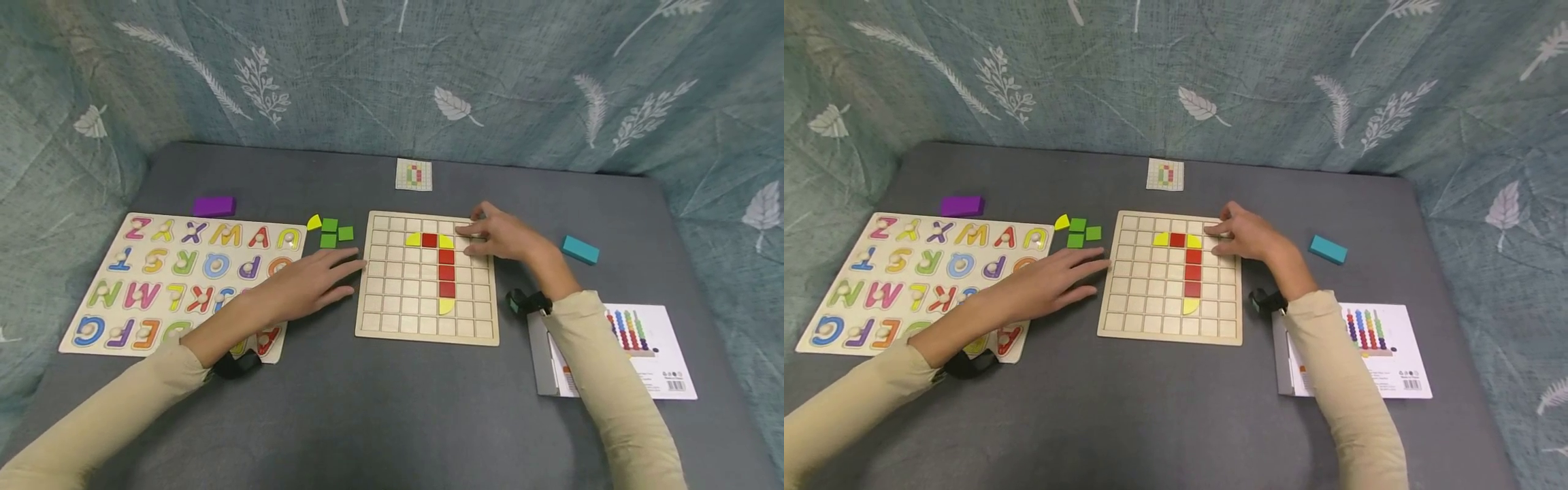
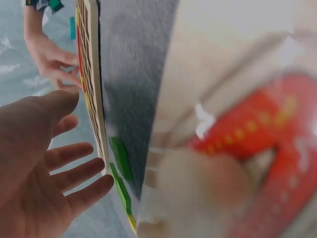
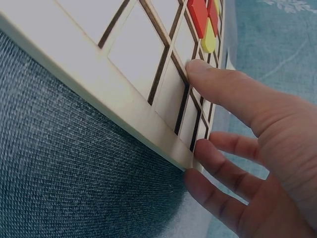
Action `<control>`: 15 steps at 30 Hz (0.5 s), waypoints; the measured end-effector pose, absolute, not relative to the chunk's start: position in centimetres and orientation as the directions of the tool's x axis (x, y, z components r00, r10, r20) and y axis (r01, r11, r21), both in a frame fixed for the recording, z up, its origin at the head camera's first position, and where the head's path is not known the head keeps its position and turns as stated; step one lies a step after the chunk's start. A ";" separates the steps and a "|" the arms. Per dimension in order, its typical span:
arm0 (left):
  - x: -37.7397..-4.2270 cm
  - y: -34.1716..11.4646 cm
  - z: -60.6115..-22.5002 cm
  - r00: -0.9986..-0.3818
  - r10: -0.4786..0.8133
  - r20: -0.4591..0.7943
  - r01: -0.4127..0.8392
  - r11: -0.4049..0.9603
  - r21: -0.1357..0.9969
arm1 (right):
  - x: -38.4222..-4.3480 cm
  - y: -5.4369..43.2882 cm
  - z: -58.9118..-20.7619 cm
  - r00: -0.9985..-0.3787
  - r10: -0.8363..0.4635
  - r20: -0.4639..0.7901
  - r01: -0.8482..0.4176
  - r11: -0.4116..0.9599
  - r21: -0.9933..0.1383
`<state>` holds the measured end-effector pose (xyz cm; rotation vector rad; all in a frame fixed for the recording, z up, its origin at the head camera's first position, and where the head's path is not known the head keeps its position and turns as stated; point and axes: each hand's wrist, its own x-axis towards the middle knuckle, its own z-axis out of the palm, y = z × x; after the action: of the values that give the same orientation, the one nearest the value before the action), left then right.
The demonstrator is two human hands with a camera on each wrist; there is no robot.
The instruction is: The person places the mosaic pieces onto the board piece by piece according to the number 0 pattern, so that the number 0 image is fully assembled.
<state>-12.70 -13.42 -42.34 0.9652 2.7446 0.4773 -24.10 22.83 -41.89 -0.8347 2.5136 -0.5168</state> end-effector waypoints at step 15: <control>-12.5 -15.1 -42.5 -0.800 0.595 -0.072 0.532 0.761 0.372 | -24.2 22.8 -41.9 -0.721 -0.626 -0.298 -0.457 0.753 -0.474</control>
<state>-12.54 -15.10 -42.46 0.8959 2.7704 0.5017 -24.16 22.84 -41.85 -0.8214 2.5058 -0.5159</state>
